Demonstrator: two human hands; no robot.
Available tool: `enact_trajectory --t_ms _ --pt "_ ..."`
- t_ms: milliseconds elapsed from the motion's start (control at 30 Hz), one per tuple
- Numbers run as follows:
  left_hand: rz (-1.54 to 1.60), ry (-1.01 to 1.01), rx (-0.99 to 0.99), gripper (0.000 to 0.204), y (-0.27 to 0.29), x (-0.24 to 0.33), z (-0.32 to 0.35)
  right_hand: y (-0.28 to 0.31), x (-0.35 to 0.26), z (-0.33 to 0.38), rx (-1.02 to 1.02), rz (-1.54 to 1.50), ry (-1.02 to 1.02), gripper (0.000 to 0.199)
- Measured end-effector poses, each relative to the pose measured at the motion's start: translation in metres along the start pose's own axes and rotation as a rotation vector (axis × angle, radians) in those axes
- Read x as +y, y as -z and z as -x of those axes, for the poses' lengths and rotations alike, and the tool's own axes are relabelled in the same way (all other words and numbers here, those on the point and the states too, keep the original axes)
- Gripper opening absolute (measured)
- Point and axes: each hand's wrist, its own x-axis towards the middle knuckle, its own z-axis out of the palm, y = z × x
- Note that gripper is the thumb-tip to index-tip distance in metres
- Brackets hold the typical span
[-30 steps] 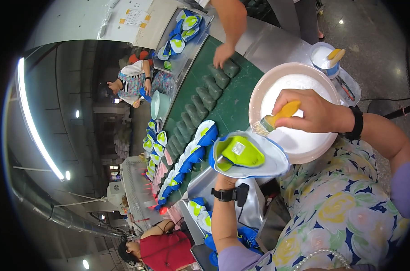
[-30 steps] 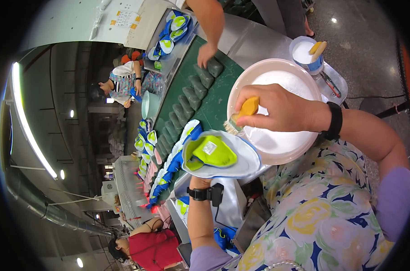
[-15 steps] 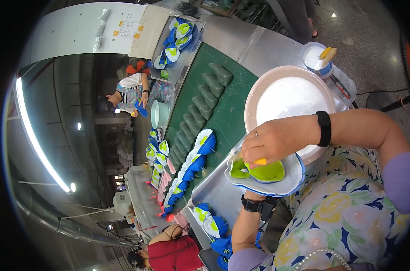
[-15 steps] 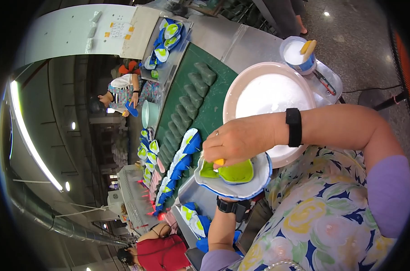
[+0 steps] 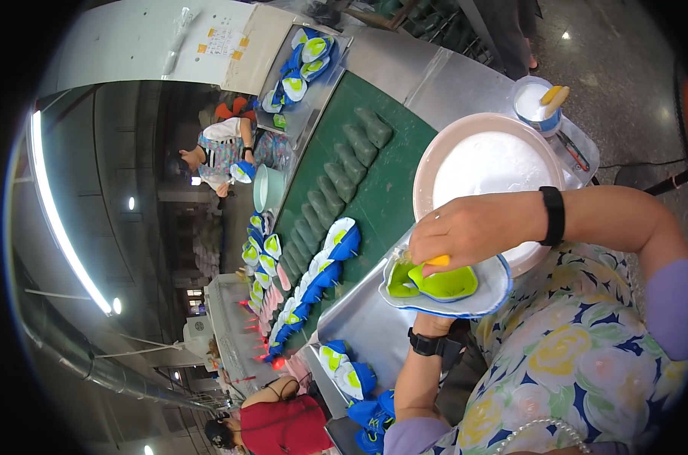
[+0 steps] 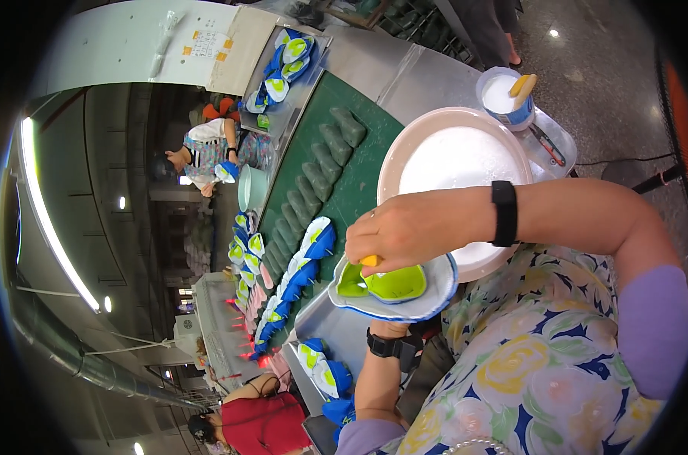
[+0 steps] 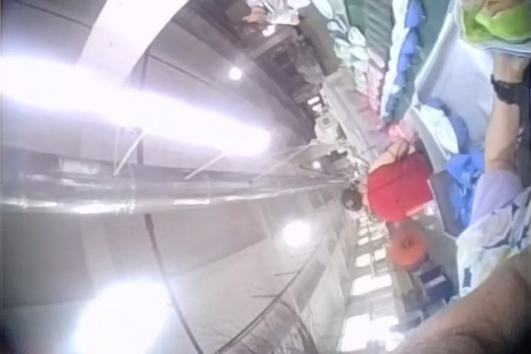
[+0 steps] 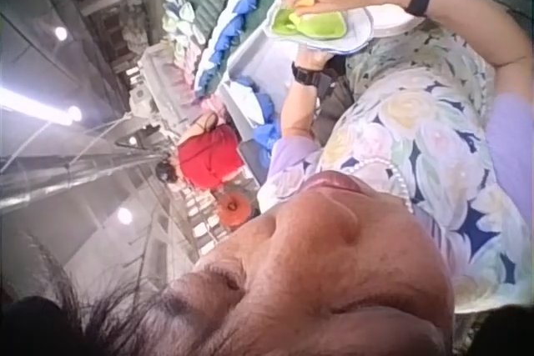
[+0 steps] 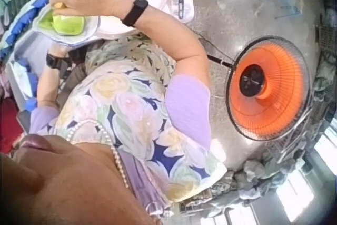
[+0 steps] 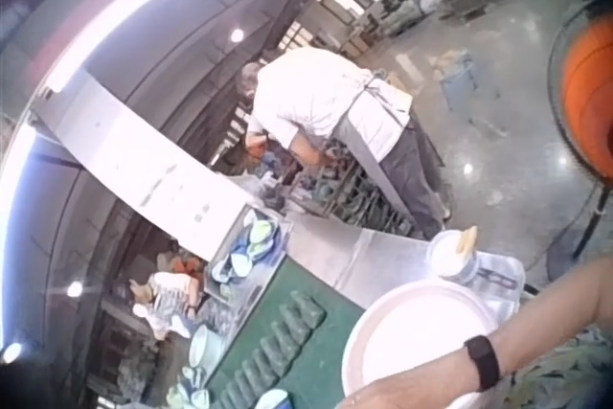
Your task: Applying glue to the interior and edges of shoe uppers using a brush.
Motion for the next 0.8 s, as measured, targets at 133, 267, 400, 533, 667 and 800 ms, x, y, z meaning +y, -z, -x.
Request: enact_trajectory --t_ms 133,267,400,533,667,800 --pt "-0.055 -0.017 0.263 0.046 -0.032 -0.004 -0.001 0.003 0.008 0.005 -0.151 0.058 -0.123 0.019" --pt "-0.054 -0.036 -0.008 0.045 0.014 0.012 -0.002 0.016 0.01 0.01 -0.182 -0.015 -0.437 0.022" --pt "-0.125 -0.082 -0.013 0.044 0.027 0.02 -0.004 0.035 0.003 0.005 -0.214 -0.129 -0.671 0.025" --pt "-0.21 -0.168 -0.014 0.044 0.05 0.025 0.01 0.056 -0.003 0.011 -0.327 -0.188 -0.812 0.022" --pt "-0.282 -0.26 -0.005 0.043 0.066 0.022 0.012 0.044 -0.012 0.0 -0.033 -0.043 -0.382 0.016" --pt "-0.384 -0.327 -0.018 0.042 0.086 0.026 0.014 0.021 -0.002 0.017 -0.246 0.218 -0.059 0.008"
